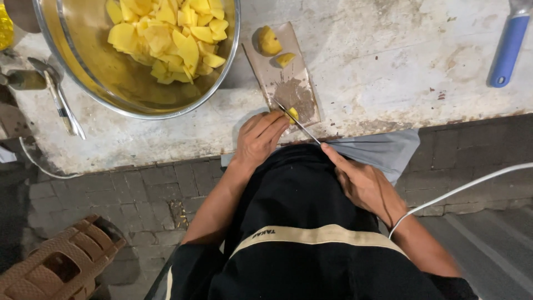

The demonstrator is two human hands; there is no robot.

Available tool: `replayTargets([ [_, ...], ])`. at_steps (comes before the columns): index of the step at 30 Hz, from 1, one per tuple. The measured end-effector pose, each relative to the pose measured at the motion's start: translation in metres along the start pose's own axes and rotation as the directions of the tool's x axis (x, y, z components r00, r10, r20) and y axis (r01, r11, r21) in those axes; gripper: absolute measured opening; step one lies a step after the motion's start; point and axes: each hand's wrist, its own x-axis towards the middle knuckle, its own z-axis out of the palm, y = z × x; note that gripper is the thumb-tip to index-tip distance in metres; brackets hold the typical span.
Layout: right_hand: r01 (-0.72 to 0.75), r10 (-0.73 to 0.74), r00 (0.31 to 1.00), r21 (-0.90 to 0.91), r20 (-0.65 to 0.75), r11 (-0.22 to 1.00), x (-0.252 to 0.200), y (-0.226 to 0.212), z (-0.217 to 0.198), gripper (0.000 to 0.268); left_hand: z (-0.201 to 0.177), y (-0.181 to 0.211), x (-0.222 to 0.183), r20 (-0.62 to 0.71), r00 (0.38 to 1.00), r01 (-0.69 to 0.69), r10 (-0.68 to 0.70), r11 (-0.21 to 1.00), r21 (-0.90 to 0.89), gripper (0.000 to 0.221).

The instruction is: The person is slicing peeled potatoes into thin pieces using a knife on a small wooden board and then putting them into a large metal bowl.

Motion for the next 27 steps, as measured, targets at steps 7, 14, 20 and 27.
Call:
replayTargets([
  [7,0.021,-0.022,0.999,-0.012,-0.033,1.0,-0.004,0.013,0.009,0.064,-0.003,0.001,-0.002,0.029,1.0,0.005,-0.006,0.999,0.043,0.01],
  [14,0.002,-0.009,0.996,-0.077,-0.084,0.997,-0.006,-0.003,-0.007,0.059,-0.001,-0.001,-0.006,0.016,1.0,-0.006,0.005,0.998,0.061,0.012],
  [20,0.034,-0.041,0.997,-0.109,-0.064,0.993,-0.004,-0.001,-0.003,0.06,-0.002,0.0,-0.003,0.008,1.0,-0.001,0.0,0.998,0.069,0.009],
  [27,-0.025,0.026,1.0,-0.175,0.0,0.984,-0.004,-0.001,0.0,0.067,0.001,-0.002,-0.005,-0.014,1.0,-0.012,0.013,0.997,0.075,0.008],
])
